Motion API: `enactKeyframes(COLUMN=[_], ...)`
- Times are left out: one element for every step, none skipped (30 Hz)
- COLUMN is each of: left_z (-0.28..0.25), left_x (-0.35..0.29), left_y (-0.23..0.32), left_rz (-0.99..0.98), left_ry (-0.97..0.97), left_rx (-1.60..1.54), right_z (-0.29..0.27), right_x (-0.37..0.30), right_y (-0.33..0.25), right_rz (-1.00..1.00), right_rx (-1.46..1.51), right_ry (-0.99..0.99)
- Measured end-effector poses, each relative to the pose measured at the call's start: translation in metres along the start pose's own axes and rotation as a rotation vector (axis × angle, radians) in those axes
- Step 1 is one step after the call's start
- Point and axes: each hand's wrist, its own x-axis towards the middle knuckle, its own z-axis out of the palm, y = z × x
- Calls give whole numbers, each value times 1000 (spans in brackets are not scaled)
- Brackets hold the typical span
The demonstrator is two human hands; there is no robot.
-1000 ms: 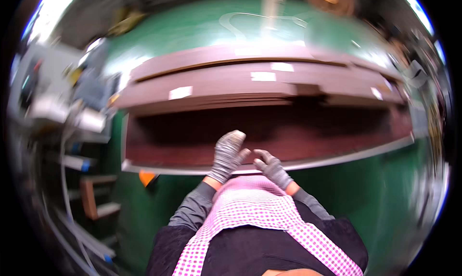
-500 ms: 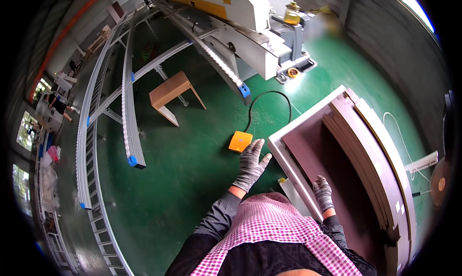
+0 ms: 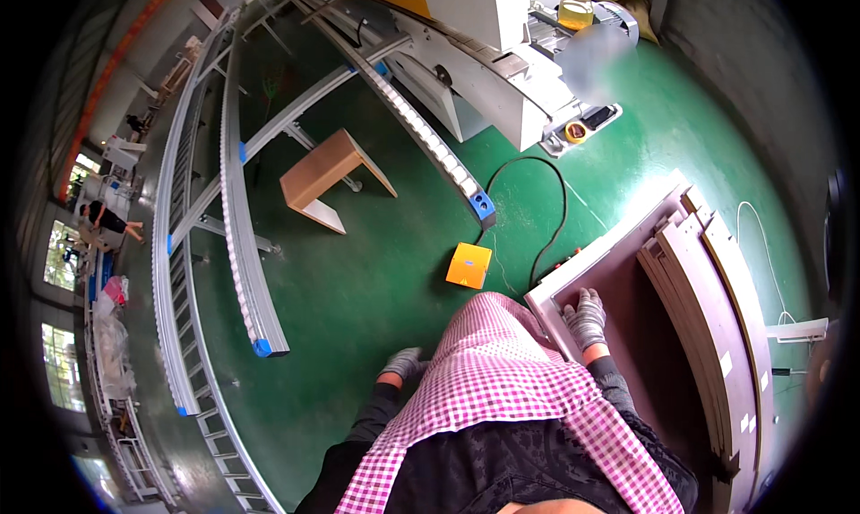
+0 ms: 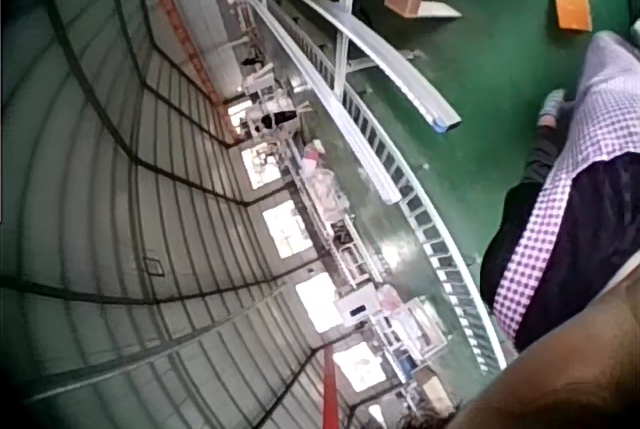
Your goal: The person picks up wooden planks from a stack and feeds them one at a time into an edge-banding machine, repeating this process for several planks.
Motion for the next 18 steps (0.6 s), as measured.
enactKeyframes(left_z=[9, 15, 17, 12, 2, -11, -25, -41, -59, -81, -107, -127, -143, -158, -172, -187, -200, -208], left_x=[14, 26, 34, 43, 49, 55, 60, 62, 72, 84, 96, 102, 103, 100, 99, 99, 98, 96], left_y=[-14, -25, -33, -36, -34, -27, -16, -6, 6, 15, 24, 31, 36, 41, 47, 53, 56, 58], left_rz=[44, 74, 60, 92, 73, 87, -46, -135, -83, 11, 129, 229, 240, 235, 217, 164, 141, 123], left_ry=[35, 69, 28, 40, -22, -62, -16, 63, 42, 14, 4, -9, 94, 188, 289, 280, 266, 307], left_rx=[5, 13, 28, -64, -148, -248, -403, -595, -629, -423, -213, 9, 19, 38, 62, 44, 24, 17], right_z=[0, 0, 0, -1, -2, -2, -3, -3, -1, 1, 3, 7, 10, 12, 14, 15, 15, 15], right_x=[0, 0, -2, -4, -5, -6, -6, -6, -5, -4, -2, -1, 0, 1, 3, 4, 4, 5], right_y=[-3, -8, -11, -15, -20, -23, -27, -30, -32, -35, -37, -39, -40, -40, -40, -39, -39, -38], right_rz=[7, 31, 40, 35, 40, 53, 58, 110, 153, 190, 202, 242, 237, 241, 233, 251, 250, 259], right_rx=[-7, -61, -64, -83, -72, -84, -37, -31, -7, 42, 55, 58, 20, 2, 8, 3, 17, 31], right_ry=[-24, -54, -73, -59, -59, -62, -36, -46, -37, -21, -15, -24, -40, -43, -26, -44, -38, -44])
